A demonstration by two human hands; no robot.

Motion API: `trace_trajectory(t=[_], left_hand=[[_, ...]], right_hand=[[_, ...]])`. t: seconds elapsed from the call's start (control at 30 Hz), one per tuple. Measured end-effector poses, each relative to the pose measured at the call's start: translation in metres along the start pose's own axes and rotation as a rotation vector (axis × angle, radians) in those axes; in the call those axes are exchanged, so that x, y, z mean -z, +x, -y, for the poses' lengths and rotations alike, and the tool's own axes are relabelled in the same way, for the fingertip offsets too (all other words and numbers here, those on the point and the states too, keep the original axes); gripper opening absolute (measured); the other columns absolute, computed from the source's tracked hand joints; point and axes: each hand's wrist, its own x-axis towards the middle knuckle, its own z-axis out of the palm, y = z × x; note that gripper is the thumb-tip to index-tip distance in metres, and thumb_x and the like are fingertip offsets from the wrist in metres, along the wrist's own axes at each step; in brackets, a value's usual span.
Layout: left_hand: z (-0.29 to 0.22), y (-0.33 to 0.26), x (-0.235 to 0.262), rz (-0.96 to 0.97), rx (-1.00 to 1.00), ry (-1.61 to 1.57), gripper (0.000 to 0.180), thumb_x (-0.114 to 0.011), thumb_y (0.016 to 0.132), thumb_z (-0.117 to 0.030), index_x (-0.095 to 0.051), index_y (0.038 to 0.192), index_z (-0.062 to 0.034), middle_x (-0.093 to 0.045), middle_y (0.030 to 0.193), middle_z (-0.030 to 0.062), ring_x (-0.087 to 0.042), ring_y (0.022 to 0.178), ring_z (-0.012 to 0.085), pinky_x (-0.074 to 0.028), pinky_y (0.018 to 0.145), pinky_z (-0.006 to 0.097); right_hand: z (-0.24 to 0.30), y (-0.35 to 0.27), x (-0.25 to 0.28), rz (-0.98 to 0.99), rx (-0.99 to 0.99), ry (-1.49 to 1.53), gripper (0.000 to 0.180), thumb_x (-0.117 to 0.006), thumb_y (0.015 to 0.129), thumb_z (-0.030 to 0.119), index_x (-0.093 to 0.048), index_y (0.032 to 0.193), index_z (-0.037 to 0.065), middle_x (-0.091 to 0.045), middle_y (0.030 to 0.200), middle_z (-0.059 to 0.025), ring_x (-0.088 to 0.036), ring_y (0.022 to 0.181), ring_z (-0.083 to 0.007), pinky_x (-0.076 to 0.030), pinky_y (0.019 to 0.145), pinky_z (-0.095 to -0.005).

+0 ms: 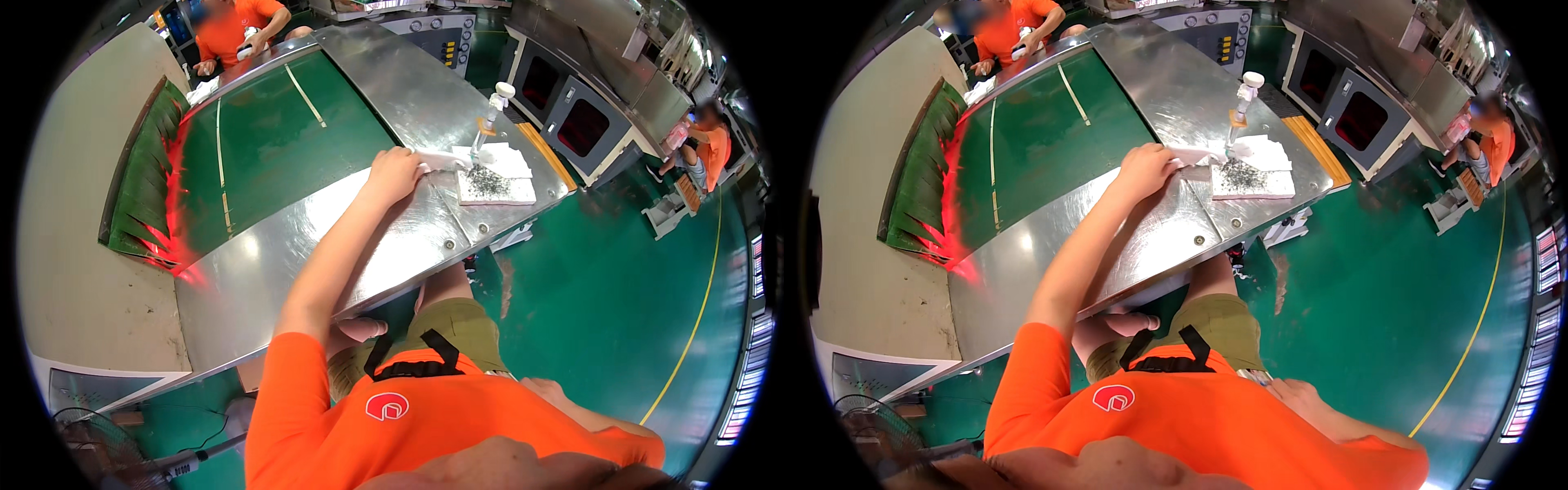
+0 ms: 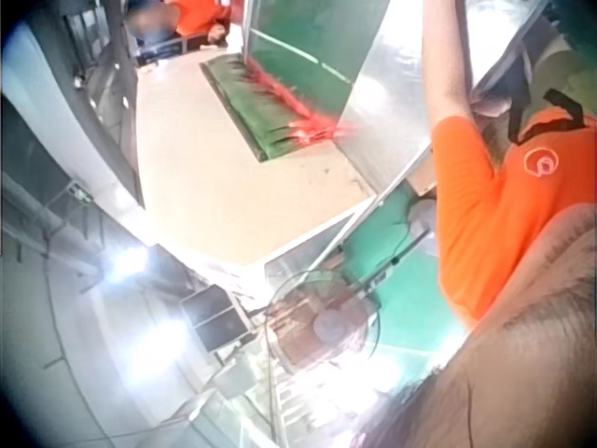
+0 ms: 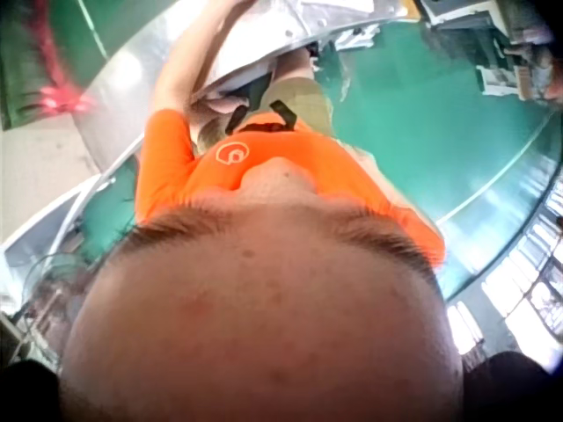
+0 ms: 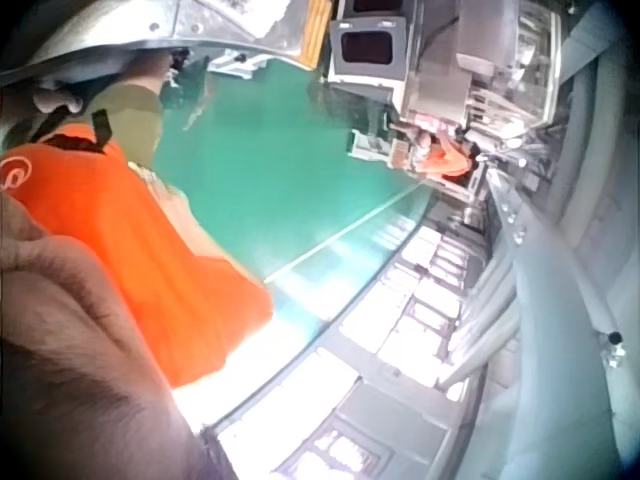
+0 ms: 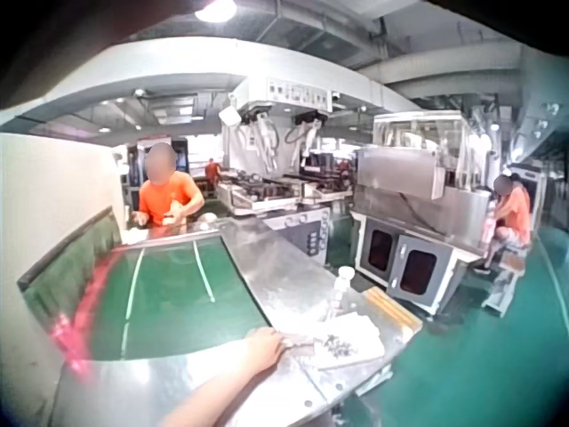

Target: The person wipes a white and black sneaker with a cloth, then uses a syringe to apply a liquid from a large container into the shoe's sole. They also clean the syringe and the metal workbench with a tissue.

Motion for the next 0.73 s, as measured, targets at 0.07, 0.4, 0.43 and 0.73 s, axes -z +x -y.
trace_trajectory(t=[0.07,0.4,0.43,0.73], left_hand=[[-0.005,-0.013,0.025,-0.009,-0.013,-0.035,0.019,-0.063,0.084,-0.023,-0.066,0.092,-0.0054,-0.063,0.087,0.0121,-0.06,0.087,0.0322,-0.049,0.076,0.042],[-0.03,-0.034,0.067,0.162,0.613,-0.978,0.028,-0.058,0.094,-0.032,-0.064,0.096,-0.0041,-0.062,0.084,-0.0019,-0.054,0.076,0.0045,-0.041,0.071,0.021],[-0.024,-0.037,0.07,0.133,0.66,-1.057,0.028,-0.058,0.094,-0.031,-0.064,0.096,-0.0046,-0.061,0.084,-0.0028,-0.053,0.077,0.0034,-0.041,0.071,0.02],[-0.021,-0.008,0.047,0.019,0.302,-0.33,0.046,-0.058,0.092,-0.041,-0.057,0.129,-0.0117,-0.061,0.119,0.0143,-0.056,0.114,0.025,-0.045,0.091,0.031]], right_hand=[[0.007,-0.003,0.02,0.068,-0.037,-0.019,0.011,-0.056,0.074,0.014,-0.05,0.08,0.007,-0.046,0.073,-0.0077,-0.056,0.061,-0.0223,-0.047,0.051,-0.0349],[-0.008,0.054,0.039,0.262,-0.256,0.344,0.033,-0.058,0.079,0.017,-0.059,0.109,0.002,-0.065,0.081,-0.0153,-0.065,0.069,-0.032,-0.052,0.055,-0.0419],[-0.014,0.058,0.05,0.293,-0.246,0.351,0.032,-0.059,0.079,0.016,-0.06,0.107,0.002,-0.065,0.077,-0.0152,-0.064,0.066,-0.0324,-0.052,0.055,-0.0419],[-0.077,0.05,0.128,-0.526,-0.539,1.389,0.038,-0.069,0.066,0.015,-0.072,0.101,0.003,-0.071,0.086,-0.0167,-0.071,0.078,-0.0286,-0.056,0.074,-0.0296]])
